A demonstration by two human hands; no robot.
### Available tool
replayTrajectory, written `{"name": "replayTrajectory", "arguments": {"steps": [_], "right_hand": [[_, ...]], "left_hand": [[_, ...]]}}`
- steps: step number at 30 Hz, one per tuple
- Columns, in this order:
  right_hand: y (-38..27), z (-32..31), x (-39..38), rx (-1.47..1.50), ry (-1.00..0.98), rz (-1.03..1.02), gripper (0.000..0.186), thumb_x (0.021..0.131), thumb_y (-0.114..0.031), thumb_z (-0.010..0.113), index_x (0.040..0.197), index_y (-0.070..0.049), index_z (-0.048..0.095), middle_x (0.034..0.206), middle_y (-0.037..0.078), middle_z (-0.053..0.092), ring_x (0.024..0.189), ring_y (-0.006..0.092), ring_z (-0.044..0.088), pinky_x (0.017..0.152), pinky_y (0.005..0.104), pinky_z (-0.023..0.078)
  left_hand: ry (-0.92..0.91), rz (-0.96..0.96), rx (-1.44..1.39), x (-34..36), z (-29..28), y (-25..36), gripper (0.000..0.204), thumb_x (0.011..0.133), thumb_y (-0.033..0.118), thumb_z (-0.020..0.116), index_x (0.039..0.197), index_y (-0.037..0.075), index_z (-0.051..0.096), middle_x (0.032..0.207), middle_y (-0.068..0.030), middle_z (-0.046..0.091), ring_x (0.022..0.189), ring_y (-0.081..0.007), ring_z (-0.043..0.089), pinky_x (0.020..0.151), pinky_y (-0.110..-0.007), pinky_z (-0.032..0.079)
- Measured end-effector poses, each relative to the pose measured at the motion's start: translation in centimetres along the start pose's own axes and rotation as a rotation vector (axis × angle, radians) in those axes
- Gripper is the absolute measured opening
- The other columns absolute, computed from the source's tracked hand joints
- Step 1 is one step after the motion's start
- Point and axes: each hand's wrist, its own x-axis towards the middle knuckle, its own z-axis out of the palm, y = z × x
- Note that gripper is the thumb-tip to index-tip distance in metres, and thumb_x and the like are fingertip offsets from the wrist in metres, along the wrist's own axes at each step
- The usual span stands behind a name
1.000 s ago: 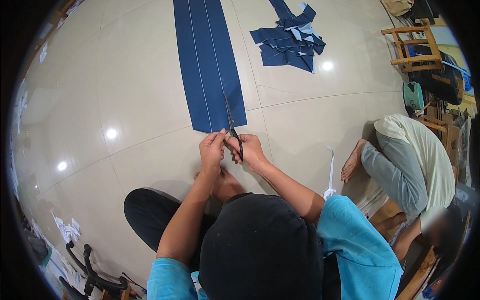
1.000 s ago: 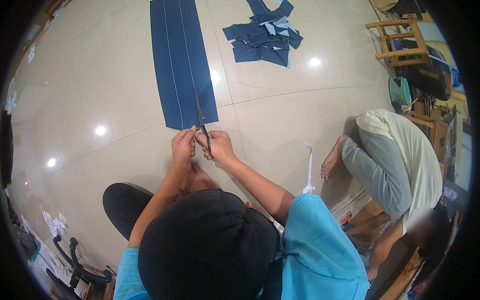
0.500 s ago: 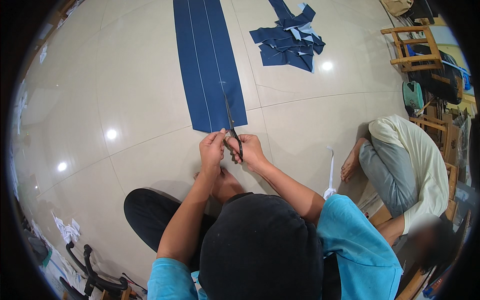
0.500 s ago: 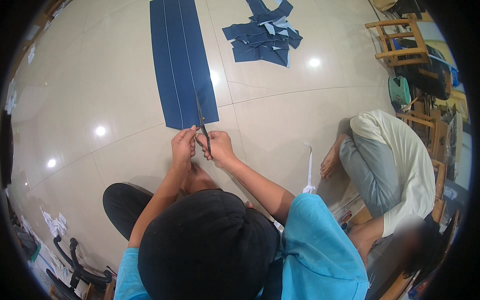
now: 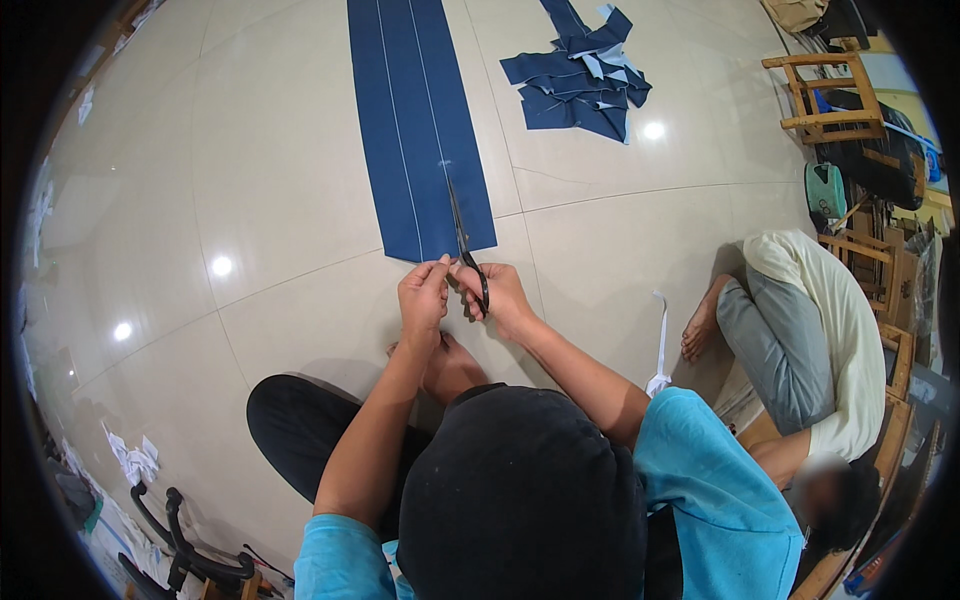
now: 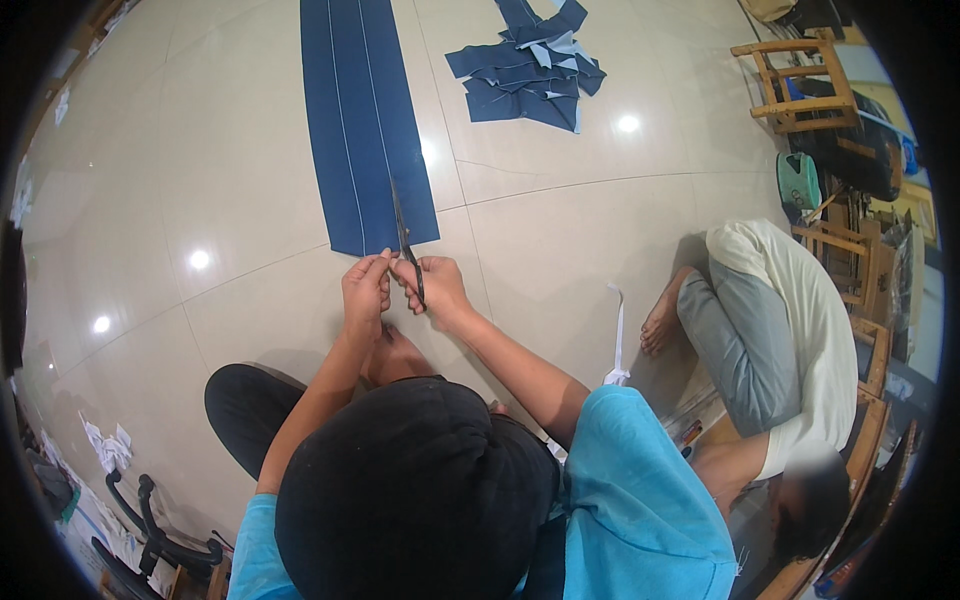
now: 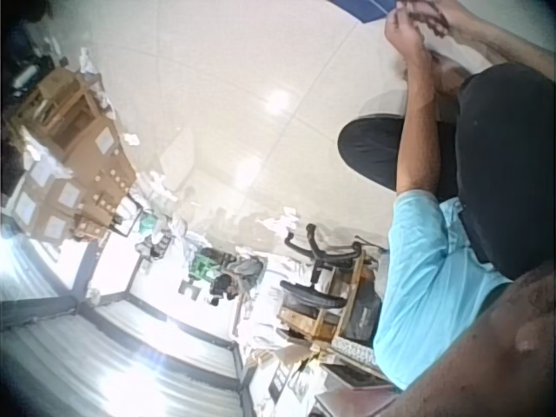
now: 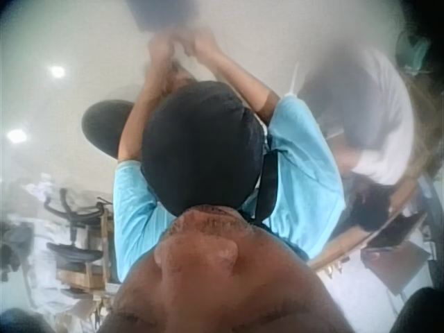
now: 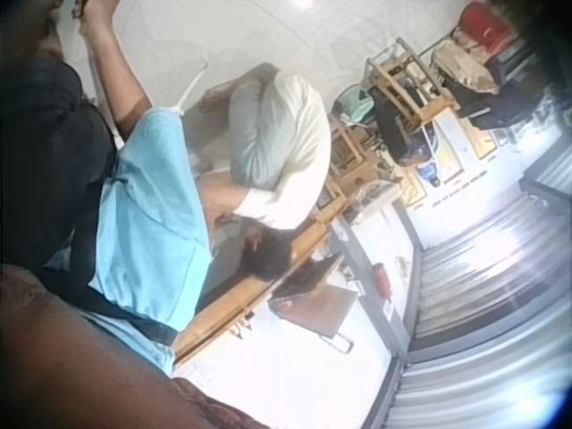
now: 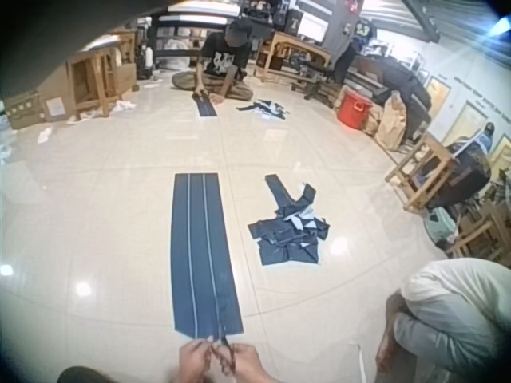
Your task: The person sits on the floor and uses scissors to cut a large piece of blue fabric into long strips along pre-marked white lines. The cut strips are set aside as the cutting progresses.
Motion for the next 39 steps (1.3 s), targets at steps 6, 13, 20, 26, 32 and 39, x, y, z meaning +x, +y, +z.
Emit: {"name": "replayTrajectory", "arguments": {"steps": [6,13,20,26,32,39], "right_hand": [[-1.2,0.4,0.5,-0.029,-0.008,-0.002,0.04,0.092,-0.036,0.081,0.076,-0.006,0.061,0.063,0.001,0.057,0.048,0.0085,0.052,0.042,0.0247,0.04],[-1.3,0.7,1.2,-0.01,0.014,-0.019,0.041,0.09,-0.035,0.083,0.074,-0.006,0.059,0.061,0.002,0.056,0.044,0.0091,0.052,0.04,0.0249,0.041],[-1.6,0.8,1.0,-0.003,0.014,-0.01,0.04,0.09,-0.034,0.082,0.073,-0.006,0.059,0.061,0.002,0.056,0.044,0.0086,0.052,0.039,0.0246,0.041],[-1.7,0.8,1.3,0.013,0.01,-0.021,0.04,0.091,-0.034,0.082,0.073,-0.007,0.058,0.061,0.002,0.057,0.043,0.0084,0.051,0.039,0.0243,0.04],[-1.3,0.8,1.7,0.003,0.025,-0.025,0.04,0.09,-0.031,0.083,0.071,-0.008,0.057,0.06,0.002,0.056,0.042,0.0087,0.051,0.037,0.0248,0.039],[-0.9,0.6,2.1,0.019,0.023,-0.027,0.043,0.089,-0.033,0.085,0.069,-0.008,0.055,0.06,0.003,0.056,0.042,0.0089,0.051,0.037,0.025,0.039]], "left_hand": [[0.008,0.023,0.024,0.4,-0.3,-0.7,0.018,0.102,0.023,0.069,0.094,0.007,0.074,0.063,0.0058,0.052,0.048,-0.0017,0.04,0.041,-0.022,0.027],[-0.002,0.015,0.003,0.3,-0.3,-0.6,0.018,0.102,0.02,0.068,0.092,0.007,0.073,0.063,0.0056,0.053,0.048,-0.002,0.04,0.041,-0.022,0.027],[0.004,0.017,0.011,0.1,-0.3,-0.5,0.019,0.101,0.022,0.069,0.09,0.007,0.073,0.062,0.0057,0.053,0.047,-0.002,0.04,0.041,-0.022,0.027],[-0.004,0.026,0.029,0.2,-0.3,-0.6,0.021,0.102,0.024,0.069,0.09,0.008,0.072,0.062,0.0059,0.052,0.048,-0.0019,0.04,0.042,-0.022,0.027],[-0.004,0.013,0.023,0.4,-0.4,-0.7,0.019,0.102,0.022,0.068,0.09,0.008,0.072,0.062,0.0056,0.053,0.048,-0.0019,0.04,0.042,-0.022,0.027],[0.004,0.018,0.01,0.4,-0.3,-0.7,0.017,0.102,0.02,0.067,0.093,0.007,0.073,0.063,0.0053,0.053,0.048,-0.002,0.041,0.042,-0.022,0.028]]}}
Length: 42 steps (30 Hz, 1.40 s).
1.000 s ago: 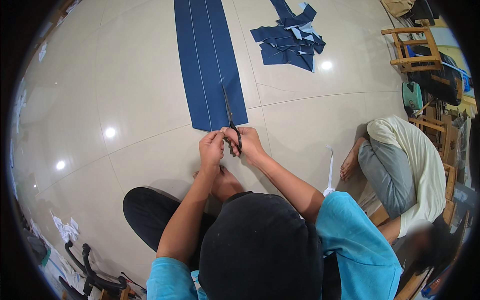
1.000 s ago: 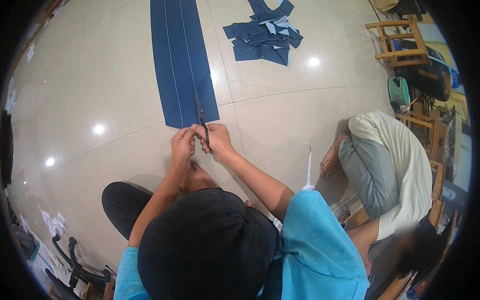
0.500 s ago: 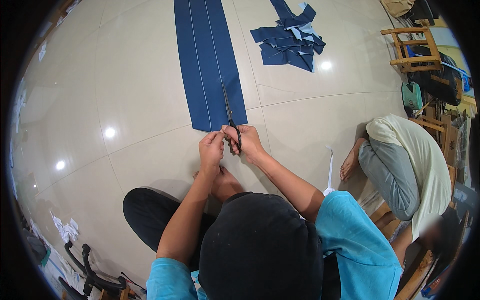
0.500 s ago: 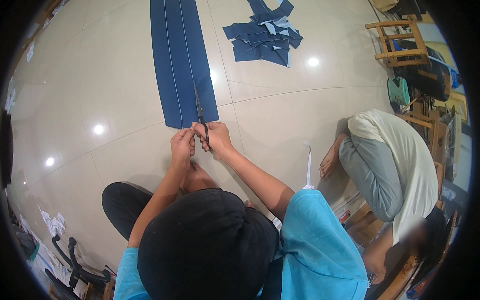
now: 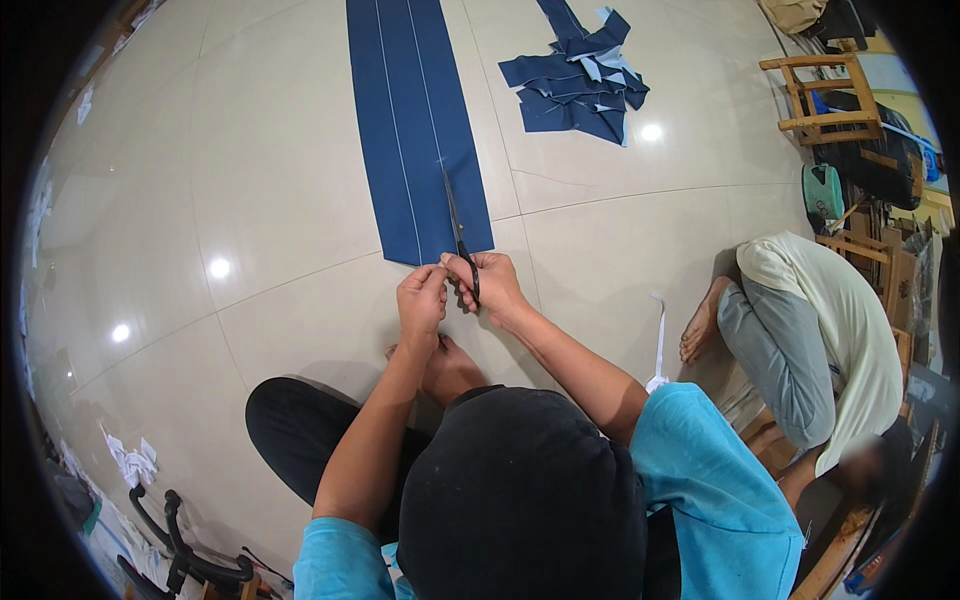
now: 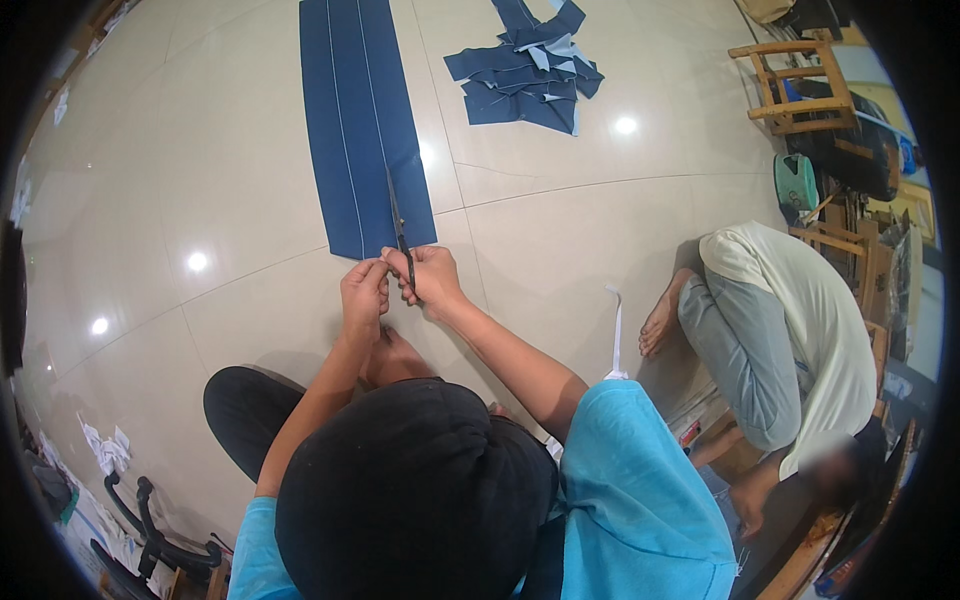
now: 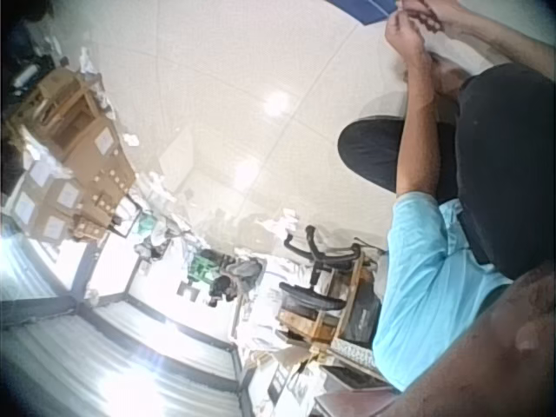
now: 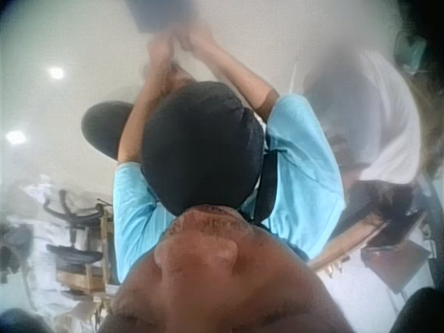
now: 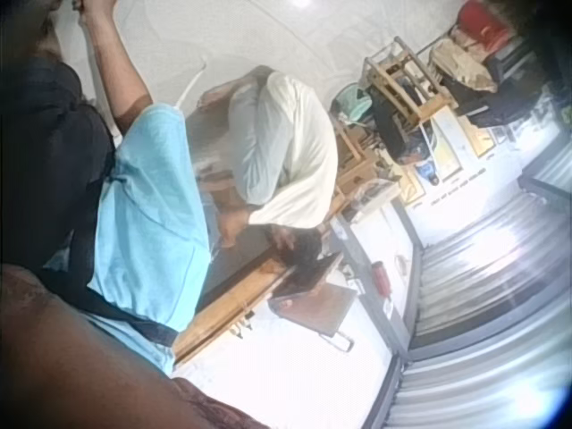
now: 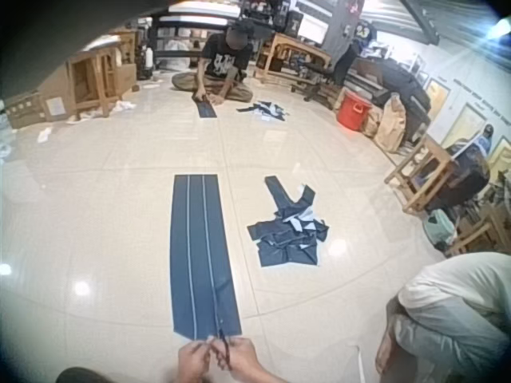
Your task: The person sits on the floor and uses scissors to cut a large piece of blue fabric into long strips along pre-marked white lines. The cut strips are set aside as the cutting progresses.
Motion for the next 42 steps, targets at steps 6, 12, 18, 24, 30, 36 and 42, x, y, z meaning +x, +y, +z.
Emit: {"name": "replayTrajectory", "arguments": {"steps": [6,12,18,24,30,36,42], "right_hand": [[-0.3,0.1,-0.2,-0.034,0.011,0.0,0.043,0.089,-0.034,0.085,0.07,-0.007,0.057,0.061,0.003,0.057,0.042,0.0089,0.051,0.037,0.025,0.039],[-0.7,0.0,-0.4,-0.053,0.015,0.012,0.043,0.089,-0.037,0.085,0.072,-0.007,0.059,0.061,0.002,0.057,0.043,0.0083,0.052,0.038,0.0248,0.04],[-1.7,0.4,-0.4,-0.049,-0.005,-0.007,0.044,0.09,-0.041,0.084,0.075,-0.005,0.062,0.062,0.002,0.057,0.044,0.0084,0.05,0.039,0.025,0.039],[-2.3,0.8,0.4,-0.053,0.005,0.004,0.045,0.089,-0.041,0.084,0.08,-0.002,0.062,0.063,0.002,0.056,0.045,0.0091,0.049,0.039,0.025,0.038],[-2.8,1.2,0.6,-0.041,0.0,-0.016,0.045,0.089,-0.039,0.084,0.08,-0.001,0.063,0.062,0.003,0.058,0.044,0.0088,0.049,0.039,0.0249,0.038],[-2.9,1.2,0.6,-0.037,0.01,0.0,0.044,0.089,-0.038,0.084,0.078,-0.003,0.061,0.062,0.003,0.059,0.042,0.0083,0.049,0.038,0.0241,0.037],[-2.8,1.0,0.8,-0.027,0.015,0.009,0.043,0.089,-0.036,0.085,0.075,-0.005,0.059,0.061,0.003,0.059,0.042,0.0077,0.049,0.037,0.0237,0.038]], "left_hand": [[-0.004,-0.009,0.0,0.1,-0.1,-0.1,0.017,0.102,0.021,0.067,0.093,0.007,0.072,0.063,0.0053,0.053,0.048,-0.0018,0.041,0.042,-0.022,0.028],[-0.005,-0.01,0.002,0.2,-0.1,-0.1,0.017,0.102,0.022,0.068,0.093,0.008,0.071,0.063,0.0052,0.053,0.048,-0.0017,0.04,0.042,-0.021,0.027],[-0.009,0.012,-0.026,0.1,-0.1,-0.1,0.018,0.102,0.024,0.068,0.091,0.009,0.07,0.063,0.0053,0.052,0.048,-0.0018,0.04,0.041,-0.021,0.026],[-0.028,0.029,-0.04,-0.3,-0.1,0.2,0.018,0.102,0.023,0.068,0.092,0.008,0.07,0.063,0.0051,0.051,0.047,-0.0017,0.038,0.041,-0.021,0.025],[-0.036,0.025,-0.052,-0.3,-0.2,0.3,0.019,0.103,0.023,0.068,0.093,0.007,0.071,0.063,0.0051,0.052,0.047,-0.0016,0.037,0.041,-0.021,0.024],[-0.035,0.014,-0.053,-0.3,-0.1,0.3,0.019,0.103,0.023,0.068,0.095,0.007,0.072,0.064,0.0052,0.052,0.047,-0.0013,0.037,0.041,-0.021,0.024],[-0.037,0.022,-0.051,-0.2,-0.1,0.2,0.019,0.103,0.024,0.068,0.096,0.006,0.072,0.064,0.0052,0.052,0.047,-0.0013,0.037,0.041,-0.021,0.024]]}}
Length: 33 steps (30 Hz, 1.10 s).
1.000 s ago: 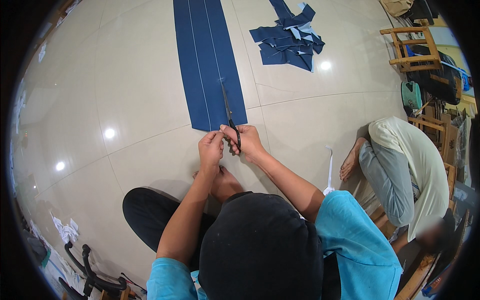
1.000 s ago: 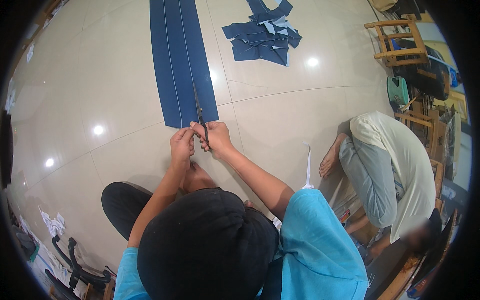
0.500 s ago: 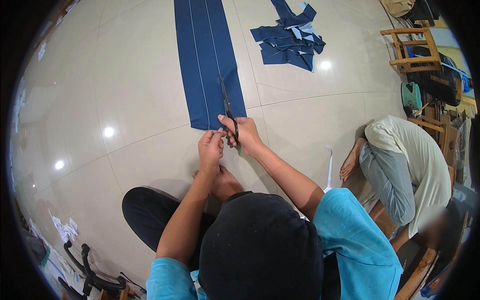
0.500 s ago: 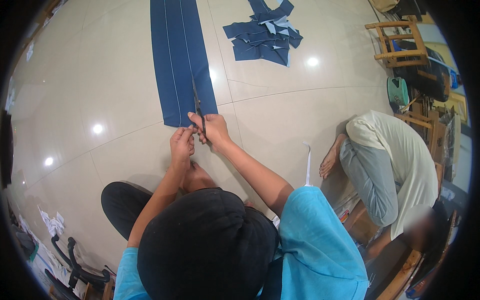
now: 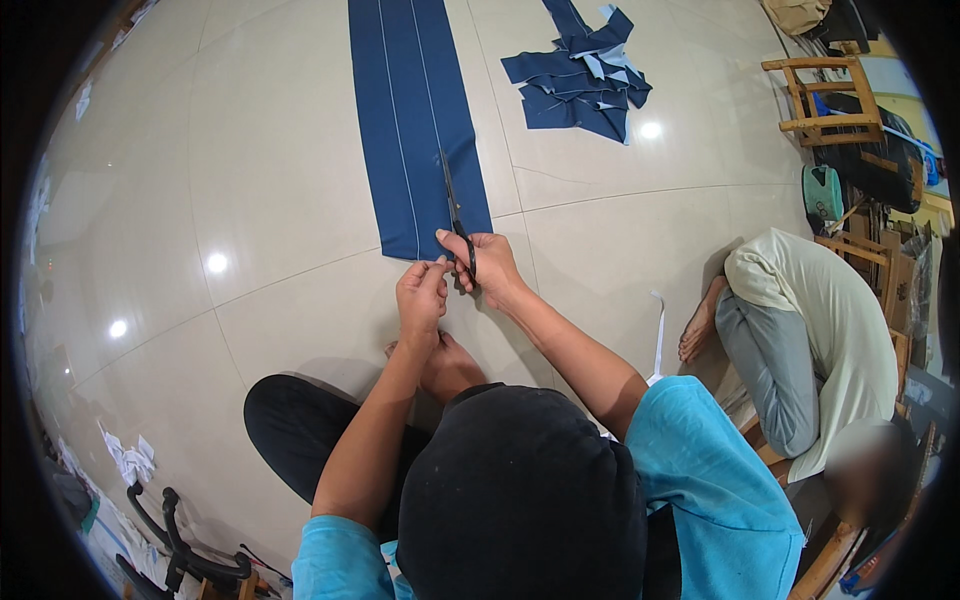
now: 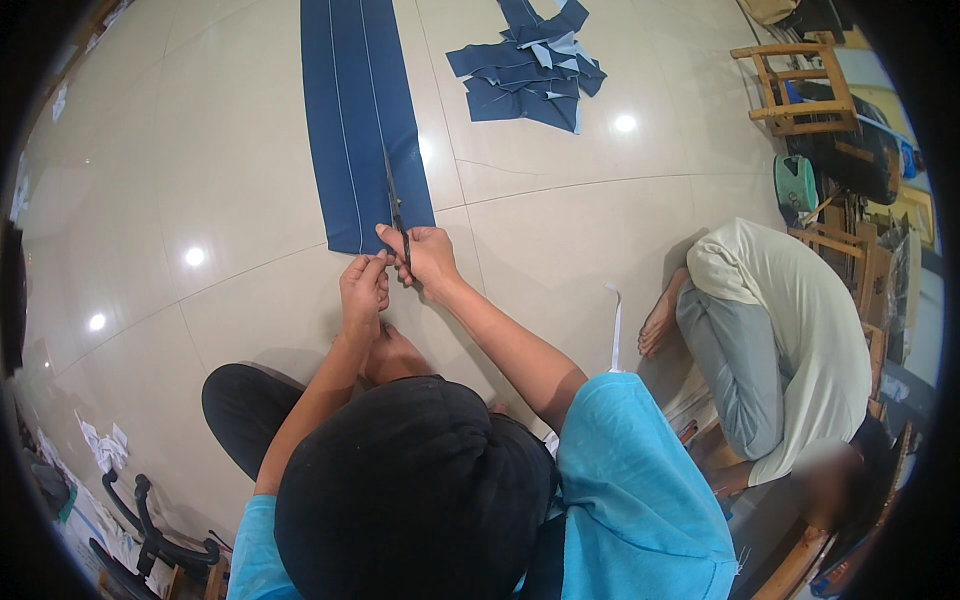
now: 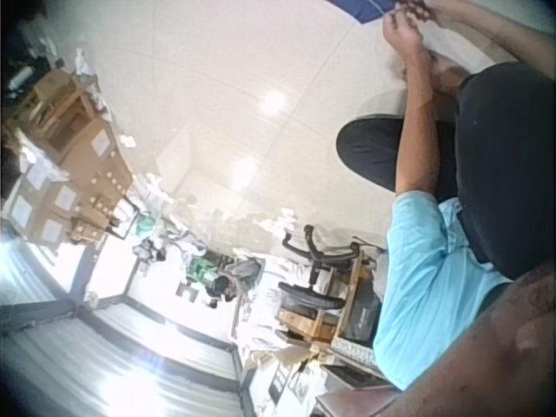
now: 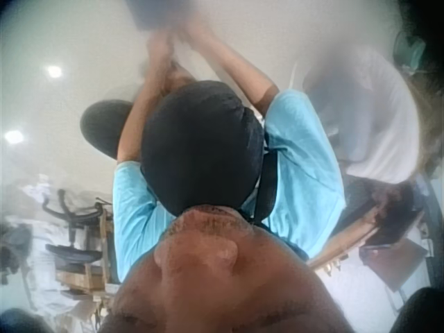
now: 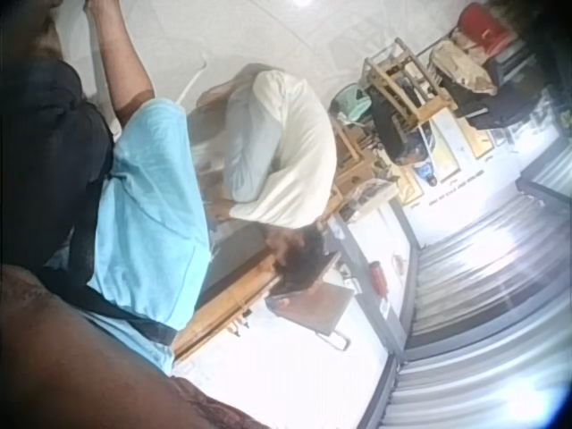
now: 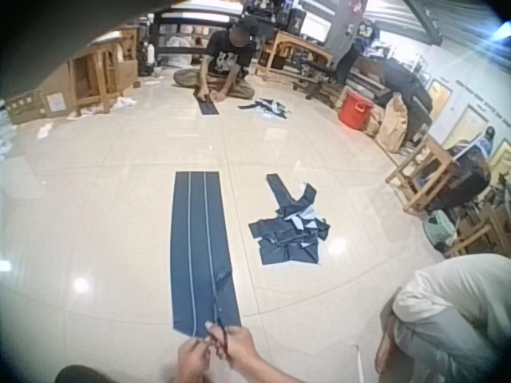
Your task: The person sits on the floor and uses scissors to cut a large piece of blue fabric into long strips along pre-marked white lines. The cut strips are set aside as the cutting progresses.
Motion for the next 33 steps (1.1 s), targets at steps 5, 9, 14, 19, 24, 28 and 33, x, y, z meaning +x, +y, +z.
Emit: {"name": "replayTrajectory", "arguments": {"steps": [5,9,14,19,24,28,33], "right_hand": [[0.4,-0.1,0.2,-0.011,-0.009,-0.02,0.042,0.088,-0.037,0.086,0.08,-0.002,0.063,0.063,0.003,0.06,0.044,0.0076,0.049,0.037,0.0238,0.038],[0.6,0.1,0.0,-0.019,-0.006,-0.021,0.042,0.088,-0.036,0.086,0.081,-0.001,0.064,0.064,0.003,0.06,0.044,0.0072,0.049,0.037,0.0234,0.037],[0.6,0.0,0.1,-0.023,-0.002,-0.014,0.04,0.089,-0.035,0.086,0.08,-0.001,0.064,0.063,0.003,0.06,0.044,0.0069,0.049,0.037,0.0233,0.037],[0.8,0.1,0.0,-0.016,-0.003,-0.026,0.039,0.089,-0.033,0.086,0.08,-0.001,0.064,0.062,0.003,0.06,0.043,0.0069,0.049,0.037,0.0232,0.037],[0.4,0.2,-0.2,-0.013,0.004,-0.031,0.042,0.089,-0.035,0.086,0.076,-0.003,0.061,0.061,0.003,0.059,0.042,0.0078,0.049,0.037,0.0242,0.038],[-0.6,0.5,-0.2,-0.011,-0.005,-0.028,0.045,0.089,-0.036,0.085,0.07,-0.007,0.056,0.059,0.003,0.057,0.041,0.0096,0.049,0.037,0.0259,0.038],[-0.9,0.5,0.8,0.004,-0.01,-0.036,0.046,0.088,-0.039,0.086,0.072,-0.007,0.057,0.059,0.002,0.054,0.043,0.0103,0.05,0.039,0.0258,0.038]], "left_hand": [[0.006,-0.003,0.014,-0.2,0.1,0.3,0.019,0.102,0.024,0.069,0.095,0.006,0.072,0.063,0.0055,0.051,0.047,-0.0014,0.037,0.041,-0.021,0.024],[0.0,0.007,0.013,-0.4,-0.1,0.4,0.019,0.102,0.024,0.069,0.095,0.007,0.072,0.063,0.0057,0.051,0.047,-0.0014,0.037,0.041,-0.021,0.024],[-0.007,0.019,0.011,-0.5,-0.1,0.3,0.02,0.103,0.024,0.068,0.094,0.007,0.071,0.063,0.0057,0.051,0.048,-0.0016,0.038,0.041,-0.021,0.025],[-0.001,0.013,0.021,-0.5,-0.1,0.2,0.019,0.103,0.024,0.068,0.095,0.007,0.071,0.064,0.0056,0.052,0.048,-0.0016,0.038,0.042,-0.021,0.025],[0.0,0.013,0.028,-0.6,0.0,0.4,0.019,0.103,0.024,0.068,0.095,0.007,0.071,0.064,0.0056,0.052,0.048,-0.0014,0.038,0.042,-0.021,0.025],[0.004,0.018,0.025,-0.3,-0.3,0.1,0.019,0.103,0.023,0.067,0.096,0.006,0.071,0.064,0.0053,0.051,0.048,-0.0013,0.038,0.041,-0.021,0.024],[-0.009,0.021,-0.002,-0.3,-0.3,-0.1,0.019,0.103,0.022,0.068,0.095,0.005,0.071,0.064,0.0052,0.051,0.047,-0.0013,0.037,0.041,-0.021,0.024]]}}
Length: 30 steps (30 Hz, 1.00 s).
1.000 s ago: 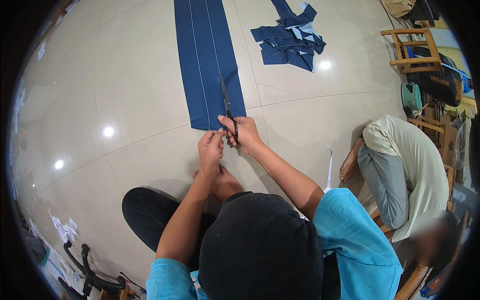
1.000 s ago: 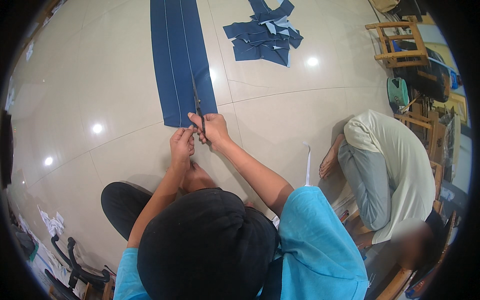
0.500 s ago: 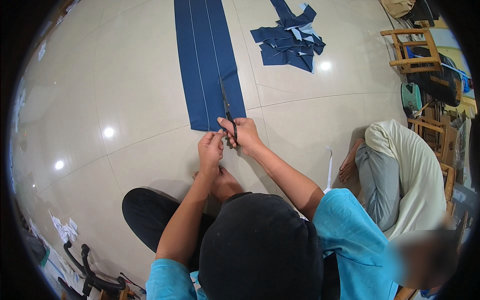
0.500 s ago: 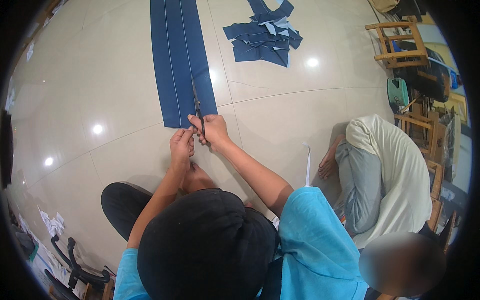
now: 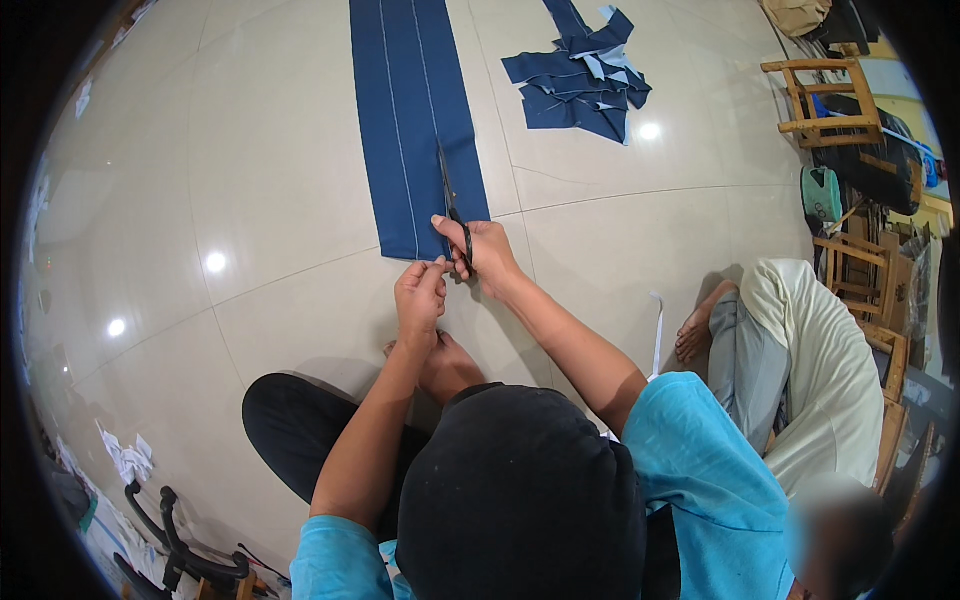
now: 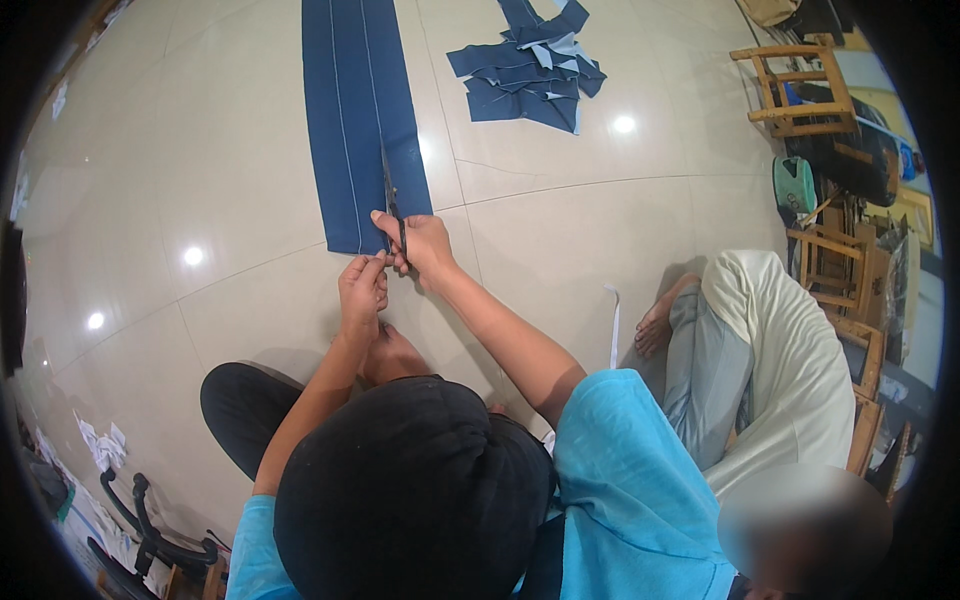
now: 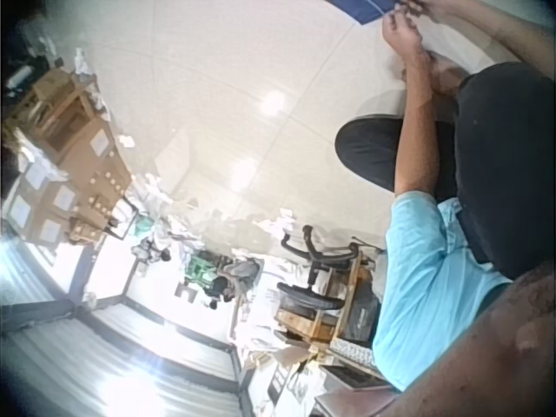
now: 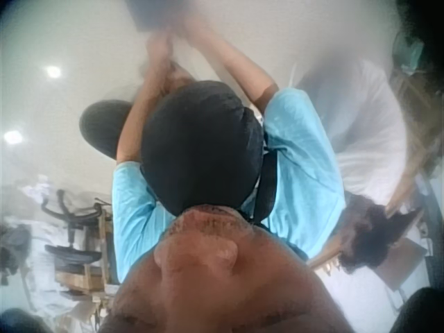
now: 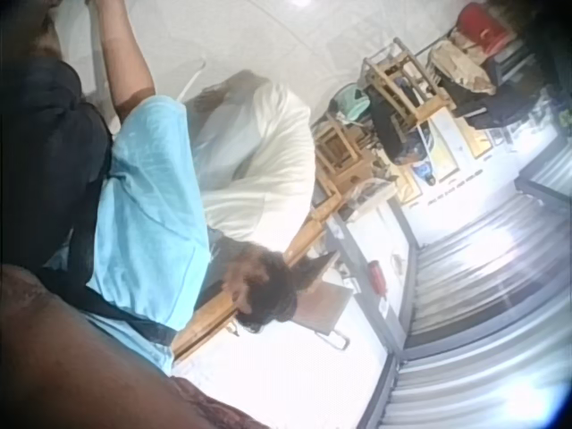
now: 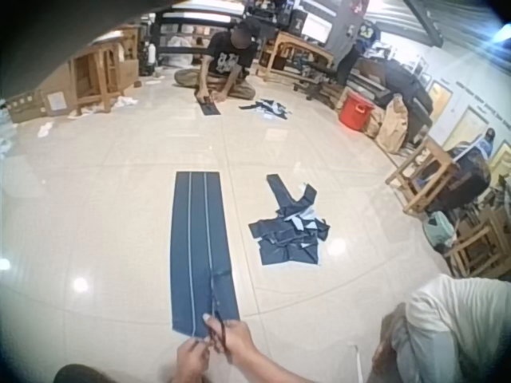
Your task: The person sits on the floor and uses scissors to cut a large piece of blue fabric into long strips along pre-marked white lines. The cut strips are set aside as the cutting progresses.
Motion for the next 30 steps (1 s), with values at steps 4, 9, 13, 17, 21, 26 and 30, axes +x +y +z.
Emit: {"name": "replayTrajectory", "arguments": {"steps": [4,9,13,17,21,26,30], "right_hand": [[-0.48,0.09,0.71,0.003,0.016,0.023,0.046,0.088,-0.039,0.086,0.072,-0.008,0.056,0.058,0.002,0.054,0.043,0.0102,0.05,0.039,0.0258,0.039],[-0.54,0.02,0.88,0.013,0.012,0.025,0.045,0.088,-0.038,0.086,0.073,-0.008,0.056,0.059,0.002,0.054,0.043,0.0101,0.05,0.038,0.0256,0.039],[-0.6,0.3,0.66,0.016,0.011,0.015,0.044,0.088,-0.036,0.086,0.073,-0.008,0.056,0.059,0.001,0.054,0.043,0.0098,0.05,0.038,0.0255,0.039],[-0.45,0.26,1.04,0.021,0.008,0.013,0.042,0.088,-0.034,0.086,0.074,-0.007,0.056,0.059,0.001,0.054,0.042,0.0096,0.05,0.038,0.0254,0.039],[-0.35,0.32,0.86,0.005,0.008,0.007,0.042,0.088,-0.034,0.086,0.074,-0.007,0.057,0.059,0.002,0.055,0.043,0.0095,0.05,0.037,0.0248,0.039],[0.06,0.16,1.26,-0.011,0.015,-0.005,0.042,0.088,-0.033,0.087,0.074,-0.006,0.058,0.059,0.002,0.055,0.043,0.0094,0.051,0.037,0.0244,0.039],[-0.13,0.22,1.09,-0.004,0.019,0.001,0.043,0.088,-0.034,0.086,0.074,-0.006,0.058,0.058,0.002,0.055,0.042,0.0099,0.051,0.037,0.025,0.039]], "left_hand": [[0.005,-0.027,-0.016,0.33,0.19,-0.02,0.019,0.103,0.022,0.068,0.095,0.005,0.071,0.064,0.0054,0.051,0.047,-0.0012,0.036,0.041,-0.021,0.023],[0.009,-0.026,-0.016,0.27,0.38,0.11,0.019,0.103,0.022,0.068,0.096,0.005,0.071,0.063,0.0055,0.051,0.047,-0.001,0.036,0.041,-0.021,0.023],[0.008,-0.021,-0.014,0.26,0.15,0.04,0.019,0.103,0.023,0.068,0.095,0.005,0.071,0.063,0.0055,0.051,0.047,-0.0009,0.036,0.041,-0.021,0.023],[0.012,-0.027,-0.02,0.34,0.3,0.13,0.019,0.103,0.022,0.068,0.095,0.006,0.072,0.063,0.0055,0.051,0.047,-0.0009,0.036,0.041,-0.021,0.023],[0.018,-0.035,-0.024,0.18,0.27,0.22,0.018,0.103,0.022,0.068,0.095,0.006,0.072,0.063,0.0055,0.051,0.047,-0.001,0.036,0.041,-0.021,0.023],[0.011,-0.032,-0.016,0.36,0.28,0.19,0.018,0.103,0.022,0.068,0.095,0.006,0.071,0.063,0.0054,0.051,0.047,-0.0012,0.037,0.041,-0.021,0.024],[0.016,-0.037,-0.009,0.36,0.14,0.08,0.019,0.103,0.022,0.068,0.095,0.005,0.071,0.064,0.0052,0.051,0.047,-0.0012,0.037,0.041,-0.021,0.024]]}}
